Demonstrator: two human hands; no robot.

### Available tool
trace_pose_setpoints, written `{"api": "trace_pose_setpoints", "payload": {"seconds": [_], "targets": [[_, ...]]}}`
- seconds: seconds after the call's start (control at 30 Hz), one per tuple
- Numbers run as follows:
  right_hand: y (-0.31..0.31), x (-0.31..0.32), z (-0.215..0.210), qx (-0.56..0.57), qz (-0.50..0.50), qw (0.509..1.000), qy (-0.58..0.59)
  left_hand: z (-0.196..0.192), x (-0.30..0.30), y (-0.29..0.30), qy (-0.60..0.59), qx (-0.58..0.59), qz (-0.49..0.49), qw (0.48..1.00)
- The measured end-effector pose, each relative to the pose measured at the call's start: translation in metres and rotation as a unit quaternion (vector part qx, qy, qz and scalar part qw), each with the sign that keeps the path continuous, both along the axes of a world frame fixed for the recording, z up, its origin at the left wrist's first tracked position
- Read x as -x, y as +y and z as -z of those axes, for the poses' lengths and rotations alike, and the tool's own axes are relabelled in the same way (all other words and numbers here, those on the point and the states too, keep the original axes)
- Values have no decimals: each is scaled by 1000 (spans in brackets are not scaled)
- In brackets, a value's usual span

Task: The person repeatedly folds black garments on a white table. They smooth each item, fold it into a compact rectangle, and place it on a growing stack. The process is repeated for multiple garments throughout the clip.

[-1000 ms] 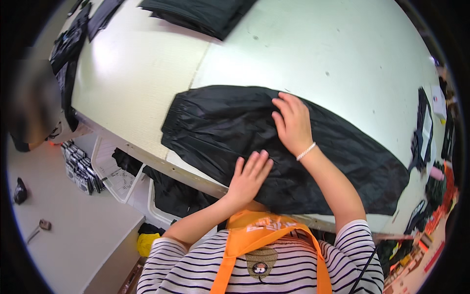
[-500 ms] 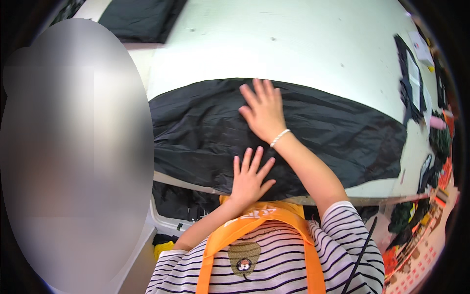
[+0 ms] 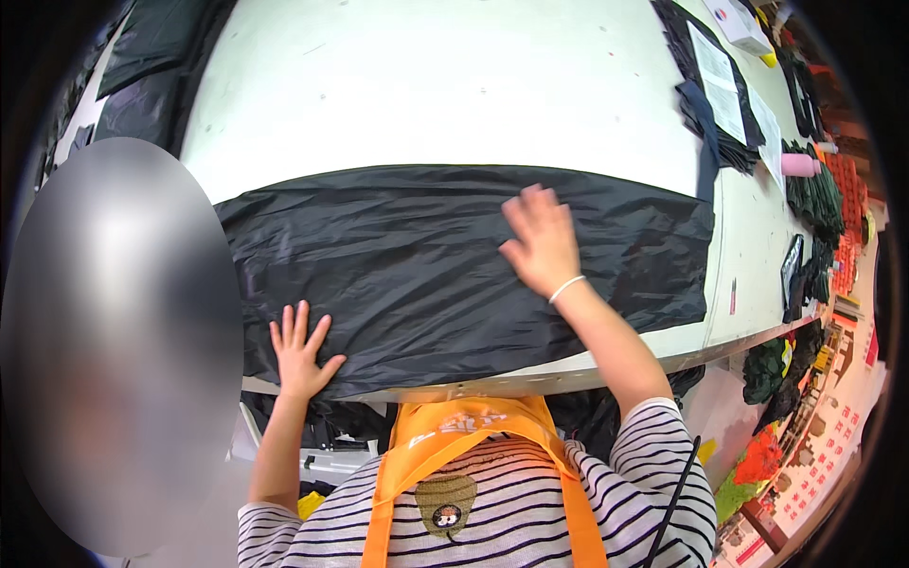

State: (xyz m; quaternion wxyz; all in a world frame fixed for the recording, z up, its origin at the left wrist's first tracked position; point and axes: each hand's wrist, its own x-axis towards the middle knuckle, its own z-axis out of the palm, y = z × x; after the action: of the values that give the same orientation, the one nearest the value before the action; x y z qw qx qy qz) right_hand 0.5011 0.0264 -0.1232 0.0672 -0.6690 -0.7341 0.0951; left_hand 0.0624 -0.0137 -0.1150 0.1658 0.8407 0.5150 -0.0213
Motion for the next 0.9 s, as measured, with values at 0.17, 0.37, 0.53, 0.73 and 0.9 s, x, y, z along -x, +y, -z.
{"api": "trace_pose_setpoints", "payload": {"seconds": [0.17, 0.37, 0.53, 0.73, 0.9], "targets": [[-34, -252, 50, -47, 386, 913, -119, 17, -5, -3, 9, -53, 21, 998], [-50, -283, 26, -103, 236, 959, -118, -8, -30, -2, 51, -41, 25, 998], [-104, -241, -35, -33, 194, 975, -101, -24, -28, 7, 34, -49, 43, 997], [-221, -277, -49, 135, -123, 983, -18, -55, 30, 1, 107, -20, 43, 993], [-240, -264, -68, 197, -107, 954, -201, -66, 91, -26, 229, 5, 7, 973]]}}
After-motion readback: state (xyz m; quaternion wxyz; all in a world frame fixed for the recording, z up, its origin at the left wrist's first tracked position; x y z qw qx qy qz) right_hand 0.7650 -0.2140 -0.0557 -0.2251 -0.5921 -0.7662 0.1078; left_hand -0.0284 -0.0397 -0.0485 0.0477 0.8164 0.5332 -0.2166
